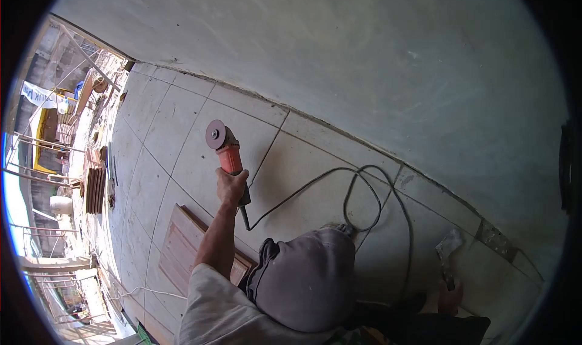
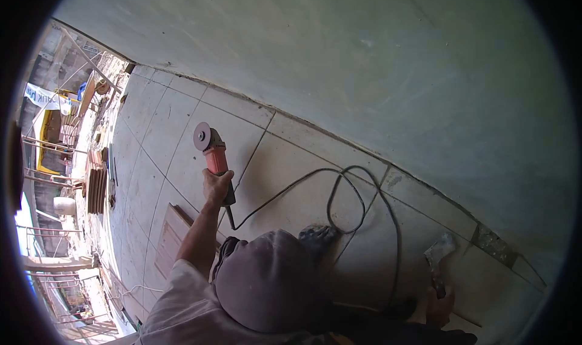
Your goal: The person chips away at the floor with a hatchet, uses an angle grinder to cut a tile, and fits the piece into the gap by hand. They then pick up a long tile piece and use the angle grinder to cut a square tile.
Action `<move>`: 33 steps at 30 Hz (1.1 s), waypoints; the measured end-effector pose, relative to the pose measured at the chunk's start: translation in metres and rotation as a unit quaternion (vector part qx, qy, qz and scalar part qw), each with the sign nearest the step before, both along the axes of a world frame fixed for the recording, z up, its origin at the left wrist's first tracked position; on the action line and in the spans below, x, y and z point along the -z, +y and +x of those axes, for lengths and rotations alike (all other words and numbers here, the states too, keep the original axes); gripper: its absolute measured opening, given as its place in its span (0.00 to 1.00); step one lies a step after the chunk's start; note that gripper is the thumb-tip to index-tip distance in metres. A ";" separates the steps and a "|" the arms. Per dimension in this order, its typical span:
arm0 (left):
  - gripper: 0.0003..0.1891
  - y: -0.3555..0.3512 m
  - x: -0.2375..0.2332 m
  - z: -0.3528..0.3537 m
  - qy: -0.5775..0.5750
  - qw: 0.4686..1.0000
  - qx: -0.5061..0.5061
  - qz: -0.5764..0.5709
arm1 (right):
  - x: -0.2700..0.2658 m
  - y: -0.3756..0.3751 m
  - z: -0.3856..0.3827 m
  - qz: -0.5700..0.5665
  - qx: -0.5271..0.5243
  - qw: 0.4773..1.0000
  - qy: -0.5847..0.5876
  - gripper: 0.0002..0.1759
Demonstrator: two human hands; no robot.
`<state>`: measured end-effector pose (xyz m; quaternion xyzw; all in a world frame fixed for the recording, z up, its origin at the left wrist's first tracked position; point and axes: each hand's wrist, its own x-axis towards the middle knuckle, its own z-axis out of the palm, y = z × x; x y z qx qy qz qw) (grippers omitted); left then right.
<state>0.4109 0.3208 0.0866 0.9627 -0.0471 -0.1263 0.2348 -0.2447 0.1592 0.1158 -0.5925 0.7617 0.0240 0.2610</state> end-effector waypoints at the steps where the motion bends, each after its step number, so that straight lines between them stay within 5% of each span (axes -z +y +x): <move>1: 0.34 0.000 0.003 0.008 0.006 0.999 -0.031 0.021 | 0.002 -0.002 -0.005 -0.001 -0.004 1.000 0.004 0.30; 4: 0.37 0.013 0.030 0.030 0.011 0.995 -0.090 0.048 | 0.021 0.007 -0.034 -0.026 0.022 0.999 -0.004 0.30; 6: 0.38 0.021 0.036 0.034 0.006 0.991 -0.122 0.055 | 0.030 0.011 -0.040 -0.141 0.080 0.985 -0.057 0.27; 18: 0.37 0.019 0.037 0.022 -0.009 0.989 -0.118 0.093 | 0.030 -0.006 -0.035 -0.173 0.069 0.981 -0.062 0.18; 22: 0.38 0.024 0.042 0.023 -0.029 0.986 -0.127 0.105 | 0.026 -0.010 -0.032 -0.089 0.093 0.991 -0.018 0.29; 24: 0.42 0.022 0.051 0.026 -0.039 0.987 -0.118 0.103 | 0.040 -0.003 -0.042 -0.135 0.116 0.964 -0.197 0.27; 28: 0.41 0.006 0.029 0.004 0.015 0.998 -0.056 0.021 | 0.016 -0.007 -0.006 -0.048 0.319 0.924 -0.205 0.22; 29: 0.38 0.024 0.073 0.024 -0.082 0.986 -0.081 0.120 | 0.034 -0.001 -0.015 -0.081 0.334 0.913 -0.220 0.22; 33: 0.37 -0.079 0.107 -0.027 -0.030 0.983 0.146 0.107 | 0.011 -0.009 -0.003 -0.078 0.419 0.821 -0.380 0.13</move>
